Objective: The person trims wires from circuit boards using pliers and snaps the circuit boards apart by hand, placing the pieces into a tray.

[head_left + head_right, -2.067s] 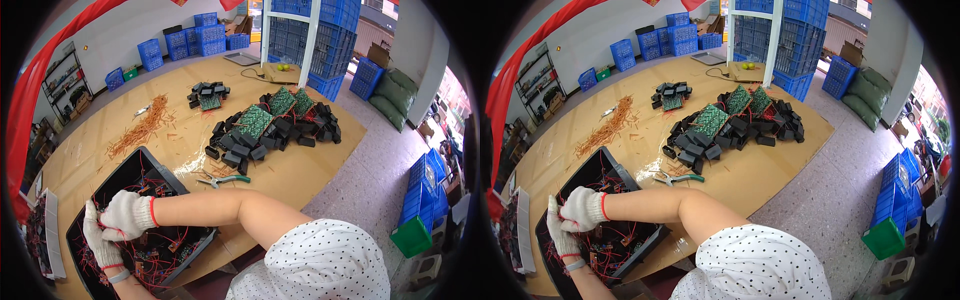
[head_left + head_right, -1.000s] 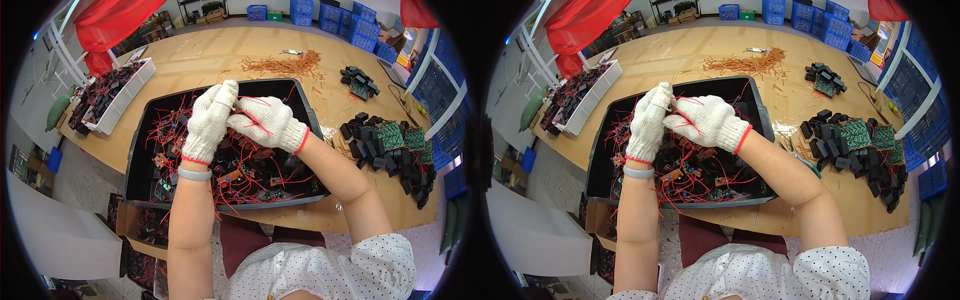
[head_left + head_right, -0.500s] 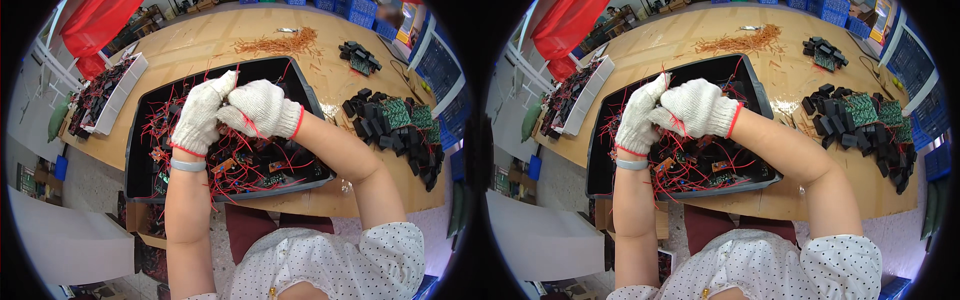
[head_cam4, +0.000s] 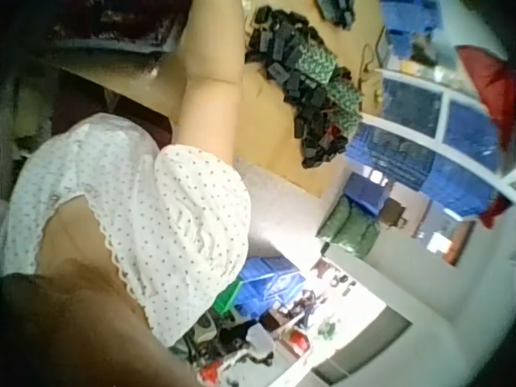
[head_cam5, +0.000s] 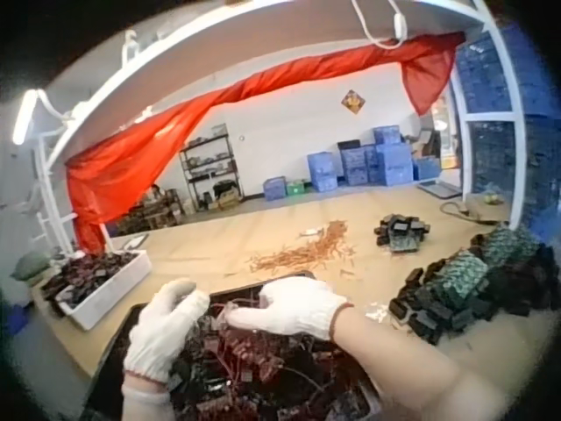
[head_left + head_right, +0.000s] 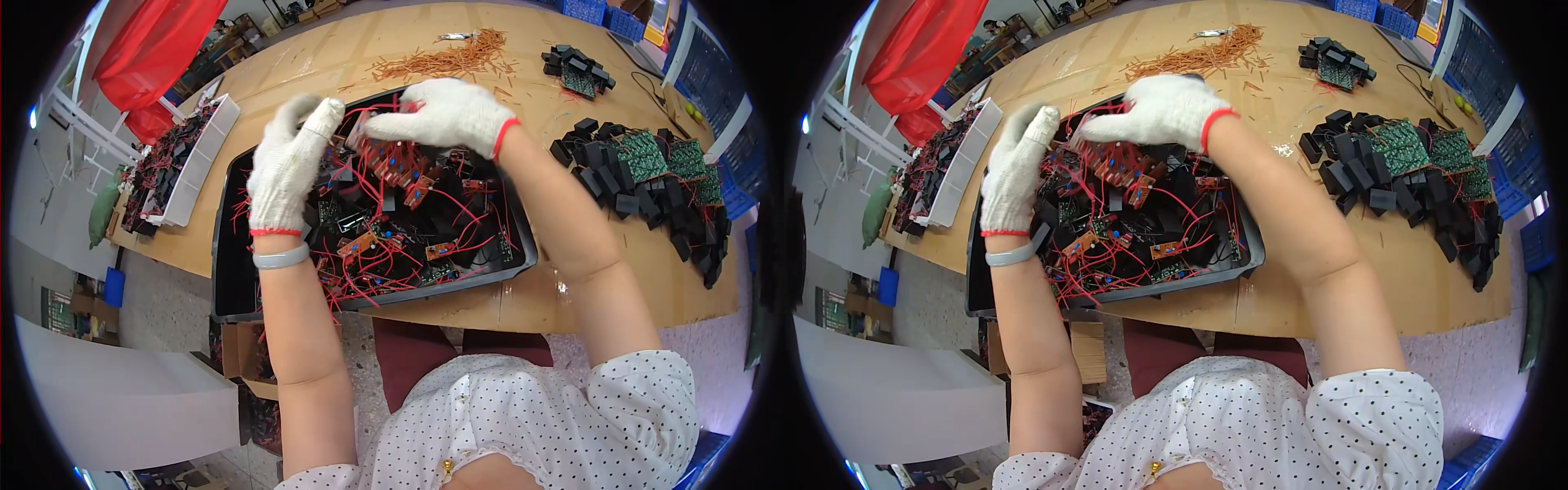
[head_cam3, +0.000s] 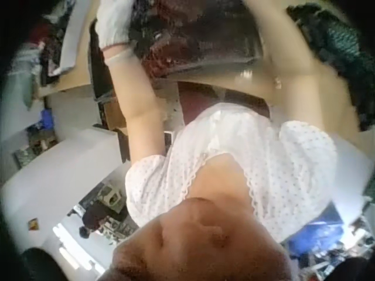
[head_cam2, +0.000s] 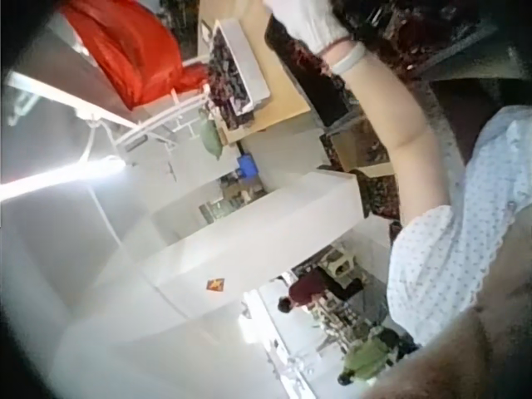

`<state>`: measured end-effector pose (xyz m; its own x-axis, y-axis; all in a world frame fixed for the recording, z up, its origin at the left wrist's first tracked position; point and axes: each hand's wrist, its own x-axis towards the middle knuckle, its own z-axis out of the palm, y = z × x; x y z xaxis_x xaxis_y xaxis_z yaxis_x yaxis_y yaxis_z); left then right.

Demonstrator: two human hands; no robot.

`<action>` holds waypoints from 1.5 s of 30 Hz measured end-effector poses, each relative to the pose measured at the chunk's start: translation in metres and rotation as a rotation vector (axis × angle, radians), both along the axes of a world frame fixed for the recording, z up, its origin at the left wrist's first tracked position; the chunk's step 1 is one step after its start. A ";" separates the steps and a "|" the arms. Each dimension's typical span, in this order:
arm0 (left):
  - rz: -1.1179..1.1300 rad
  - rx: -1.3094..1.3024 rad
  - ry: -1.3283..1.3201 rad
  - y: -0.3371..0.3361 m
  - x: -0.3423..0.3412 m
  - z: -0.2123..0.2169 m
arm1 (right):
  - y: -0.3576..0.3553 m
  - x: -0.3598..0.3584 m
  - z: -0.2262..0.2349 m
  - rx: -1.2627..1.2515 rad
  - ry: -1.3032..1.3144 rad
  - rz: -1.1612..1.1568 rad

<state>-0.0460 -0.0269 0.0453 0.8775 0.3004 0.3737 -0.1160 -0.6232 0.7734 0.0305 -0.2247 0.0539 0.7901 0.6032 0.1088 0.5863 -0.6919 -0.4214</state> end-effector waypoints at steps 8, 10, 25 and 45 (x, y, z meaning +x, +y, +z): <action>-0.105 0.545 0.205 -0.046 -0.041 0.024 | -0.021 0.029 0.042 -0.028 -0.114 -0.106; -0.163 0.888 0.238 -0.063 -0.044 -0.008 | -0.025 0.030 0.043 0.071 -0.242 -0.043; -0.493 0.882 0.245 -0.157 0.061 0.049 | -0.263 -0.049 0.063 0.556 -0.480 -0.506; -0.498 0.685 -0.047 -0.451 0.088 -0.079 | -0.344 -0.052 -0.161 0.997 -0.790 -0.898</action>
<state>0.0417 -0.4780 -0.0342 0.8265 -0.4230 0.3715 -0.5237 -0.8198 0.2316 -0.0220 -0.5690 -0.1075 0.3905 -0.5852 0.7107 0.4352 -0.5629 -0.7027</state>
